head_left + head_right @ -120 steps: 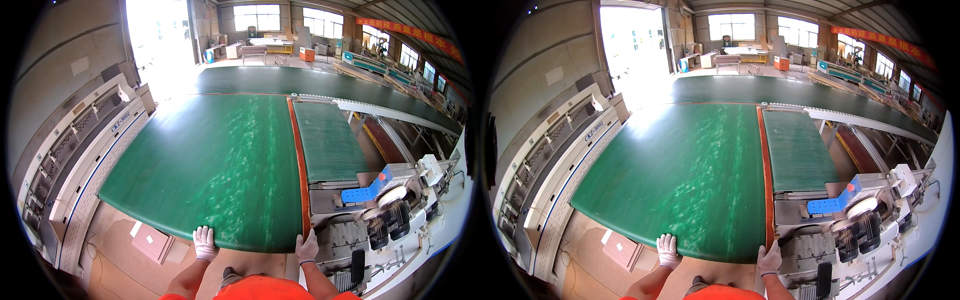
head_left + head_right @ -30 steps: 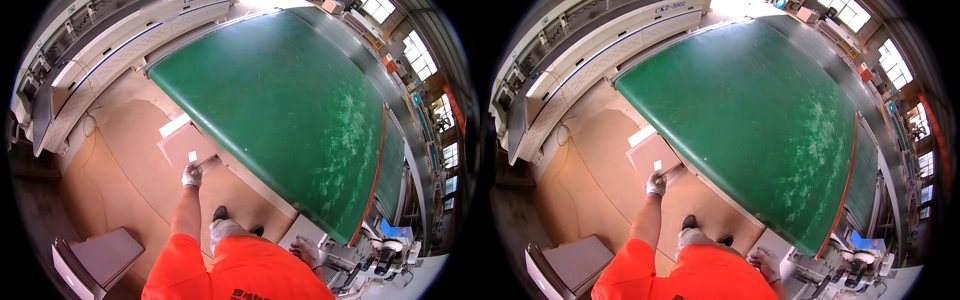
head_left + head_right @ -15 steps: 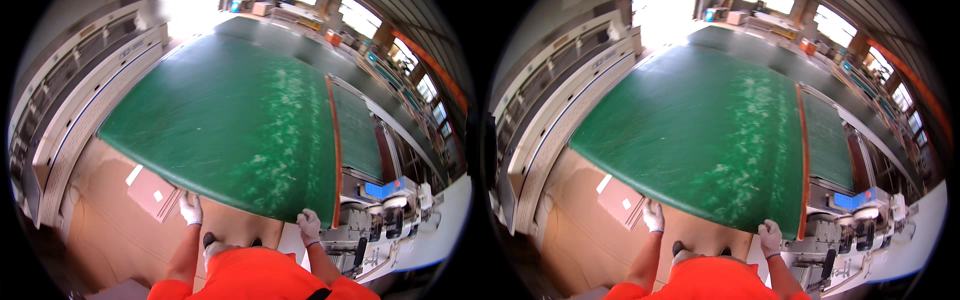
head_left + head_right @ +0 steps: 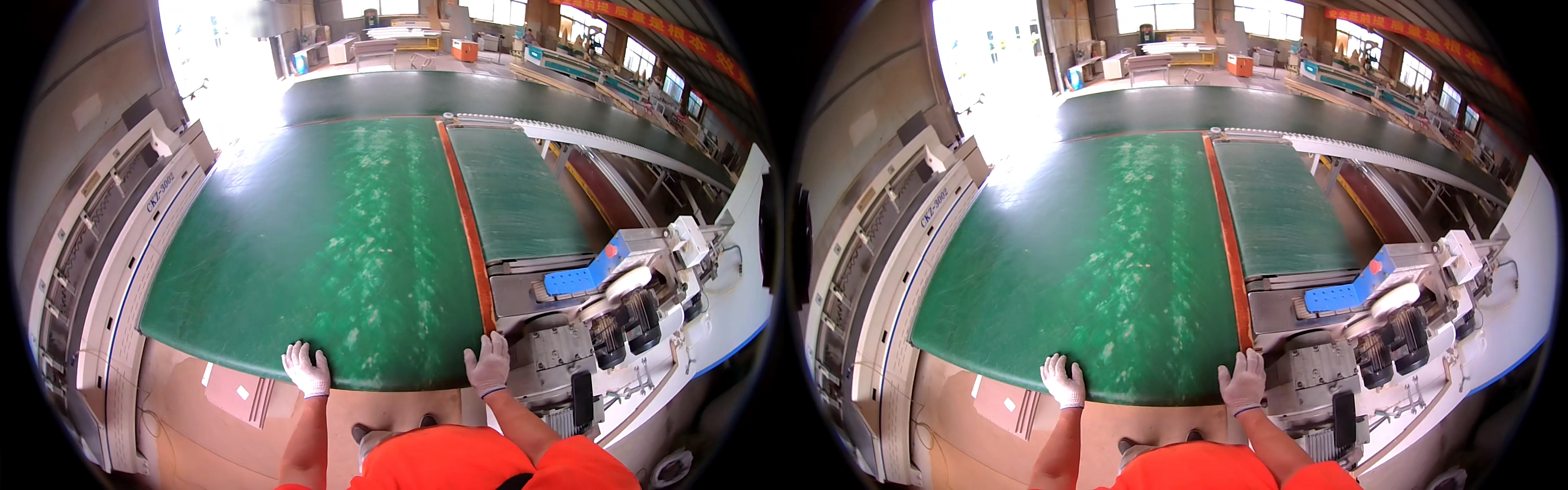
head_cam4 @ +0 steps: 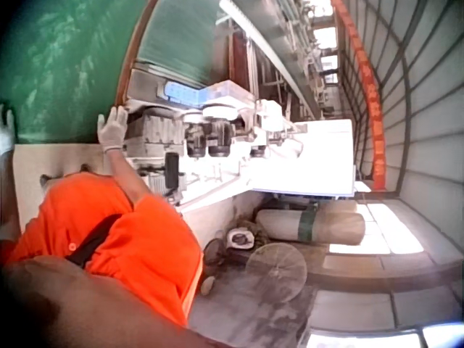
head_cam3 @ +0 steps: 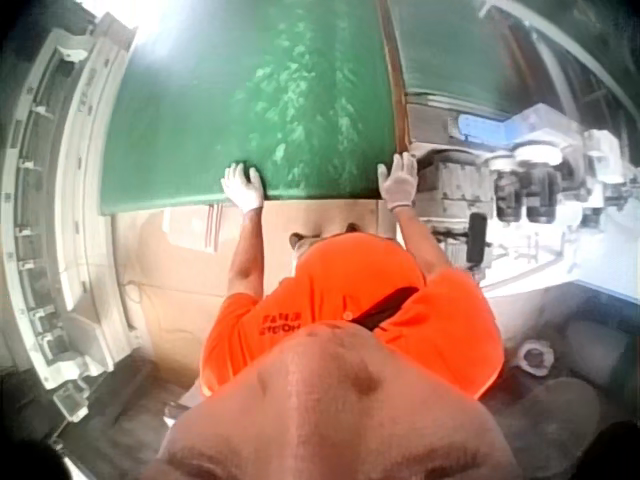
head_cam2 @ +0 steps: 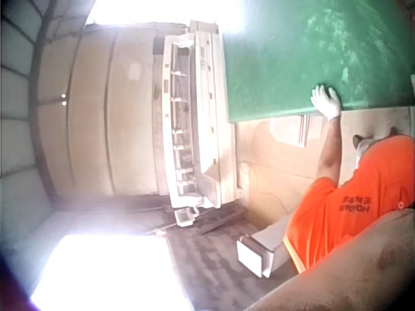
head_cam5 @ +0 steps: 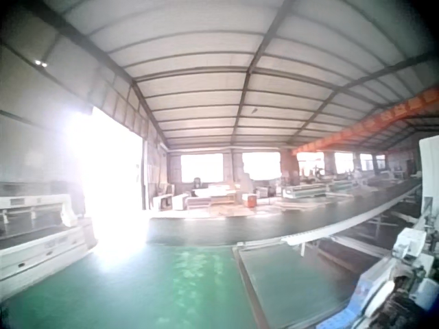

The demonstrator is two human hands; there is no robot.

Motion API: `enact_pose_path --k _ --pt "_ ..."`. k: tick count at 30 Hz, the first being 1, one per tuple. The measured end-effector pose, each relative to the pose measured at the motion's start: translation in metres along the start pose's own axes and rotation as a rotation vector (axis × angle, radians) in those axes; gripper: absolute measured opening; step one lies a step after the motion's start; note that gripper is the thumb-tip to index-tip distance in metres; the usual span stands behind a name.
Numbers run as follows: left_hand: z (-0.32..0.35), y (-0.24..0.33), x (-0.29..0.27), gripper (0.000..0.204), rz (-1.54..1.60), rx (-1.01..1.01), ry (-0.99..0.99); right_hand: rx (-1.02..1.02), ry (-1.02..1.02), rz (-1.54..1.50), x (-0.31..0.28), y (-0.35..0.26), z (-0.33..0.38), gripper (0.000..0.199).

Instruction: The person feeds rectangular wood panels into a conveyor belt system in a factory setting. They repeatedly pick up panels from a stack, place them onto the moving belt, and then retrieve them after processing to stack them on the floor. The person also briefly uses a screwdriver on a machine control panel.

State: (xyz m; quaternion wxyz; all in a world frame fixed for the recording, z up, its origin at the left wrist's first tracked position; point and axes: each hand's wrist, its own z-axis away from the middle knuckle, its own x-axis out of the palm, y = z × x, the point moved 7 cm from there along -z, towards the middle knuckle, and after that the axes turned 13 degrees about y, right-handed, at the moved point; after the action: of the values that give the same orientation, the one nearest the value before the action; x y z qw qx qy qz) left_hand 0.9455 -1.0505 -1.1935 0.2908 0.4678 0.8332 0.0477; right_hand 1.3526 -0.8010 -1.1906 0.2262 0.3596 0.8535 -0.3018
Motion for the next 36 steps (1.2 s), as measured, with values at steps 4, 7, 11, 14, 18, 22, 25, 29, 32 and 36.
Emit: enact_pose_path --k 4,7,11,14,18,22,25,29,32,36 --pt "0.000 0.030 0.006 0.036 0.038 0.137 -0.034 0.005 -0.001 0.002 0.000 -0.002 0.006 0.059" --pt "0.013 0.060 0.000 0.036 0.130 0.252 -0.071 -0.004 -0.007 0.004 -0.005 0.000 0.004 0.058" --pt "0.073 0.049 -0.013 0.039 0.122 0.230 -0.131 -0.041 -0.052 -0.109 -0.002 0.015 0.020 0.062" --pt "0.094 0.044 -0.015 0.042 -0.004 0.188 -0.106 -0.051 -0.025 -0.159 -0.003 0.028 0.032 0.064" --pt "0.113 0.033 -0.013 0.043 -0.061 0.104 -0.071 -0.026 0.007 -0.121 0.001 0.028 0.050 0.065" --pt "0.131 0.027 0.003 0.040 -0.055 0.016 -0.032 -0.030 -0.016 -0.098 0.016 0.034 0.074 0.063" --pt "0.138 0.032 0.005 0.040 -0.035 0.029 -0.045 -0.024 -0.026 -0.085 0.016 0.037 0.082 0.062" --pt "0.147 0.038 0.004 0.039 0.014 0.062 -0.054 -0.007 -0.024 -0.095 0.020 0.039 0.090 0.060" --pt "0.156 0.043 0.004 0.038 0.051 0.088 -0.054 -0.011 -0.013 -0.103 0.023 0.044 0.100 0.060" --pt "0.164 0.048 0.006 0.036 0.062 0.099 -0.077 -0.002 -0.011 -0.121 0.027 0.051 0.109 0.059"
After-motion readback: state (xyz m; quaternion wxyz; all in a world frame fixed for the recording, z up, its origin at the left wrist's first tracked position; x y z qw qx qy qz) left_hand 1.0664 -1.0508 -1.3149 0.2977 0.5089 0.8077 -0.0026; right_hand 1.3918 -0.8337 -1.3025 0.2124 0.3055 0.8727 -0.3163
